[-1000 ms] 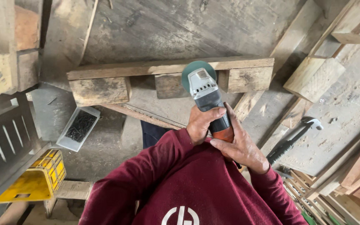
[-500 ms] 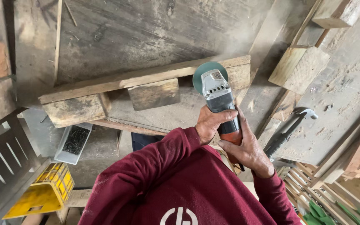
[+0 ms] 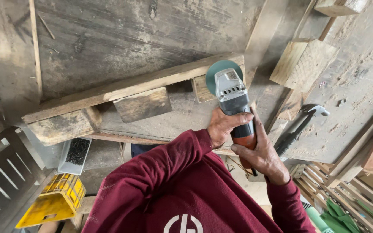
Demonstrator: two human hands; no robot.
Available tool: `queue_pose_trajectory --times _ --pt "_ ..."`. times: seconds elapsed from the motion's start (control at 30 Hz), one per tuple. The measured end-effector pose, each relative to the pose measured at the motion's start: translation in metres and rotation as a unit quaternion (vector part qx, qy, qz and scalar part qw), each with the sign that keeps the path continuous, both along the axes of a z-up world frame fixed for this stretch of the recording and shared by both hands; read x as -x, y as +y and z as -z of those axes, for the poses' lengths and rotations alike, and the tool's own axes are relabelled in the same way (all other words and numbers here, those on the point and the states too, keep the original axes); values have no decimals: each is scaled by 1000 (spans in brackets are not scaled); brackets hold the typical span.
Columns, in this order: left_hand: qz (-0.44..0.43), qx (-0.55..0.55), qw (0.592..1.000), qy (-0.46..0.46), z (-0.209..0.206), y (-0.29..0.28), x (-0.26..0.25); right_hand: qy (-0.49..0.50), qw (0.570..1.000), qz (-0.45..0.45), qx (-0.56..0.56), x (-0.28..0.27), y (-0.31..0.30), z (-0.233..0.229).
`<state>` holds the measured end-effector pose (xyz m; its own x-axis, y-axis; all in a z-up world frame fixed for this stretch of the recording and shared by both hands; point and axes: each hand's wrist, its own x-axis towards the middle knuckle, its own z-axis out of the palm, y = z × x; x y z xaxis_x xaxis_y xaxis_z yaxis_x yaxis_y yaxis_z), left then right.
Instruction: The person uses an angle grinder to smooth the surface of a wooden pallet. They hold the tool with both hands and move it back and forth across the wood, generating sparks and dust. The person occasionally repositions the pallet to access different areas.
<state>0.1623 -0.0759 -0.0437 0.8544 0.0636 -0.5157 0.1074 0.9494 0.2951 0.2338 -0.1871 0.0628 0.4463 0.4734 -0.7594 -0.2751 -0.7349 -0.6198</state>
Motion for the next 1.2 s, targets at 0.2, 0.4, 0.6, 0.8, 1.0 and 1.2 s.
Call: queue_pose_trajectory --times 0.2,0.4,0.6,0.8,1.0,1.2 --pt "21 14 1000 -18 6 -19 -23 -27 999 26 -33 -12 -25 4" --pt "31 19 998 -55 13 -28 -45 -18 996 77 32 -22 -32 5" --pt "63 -1 997 -48 10 -22 -52 -52 996 66 1 -22 -29 4" --pt "-2 -54 998 -19 0 14 -1 -87 988 -116 -45 0 3 8" --pt "-54 -50 995 70 -15 46 50 -33 989 -141 -18 19 43 -1" --pt "-55 -25 997 41 -9 32 26 -8 996 -94 -4 0 39 -8"
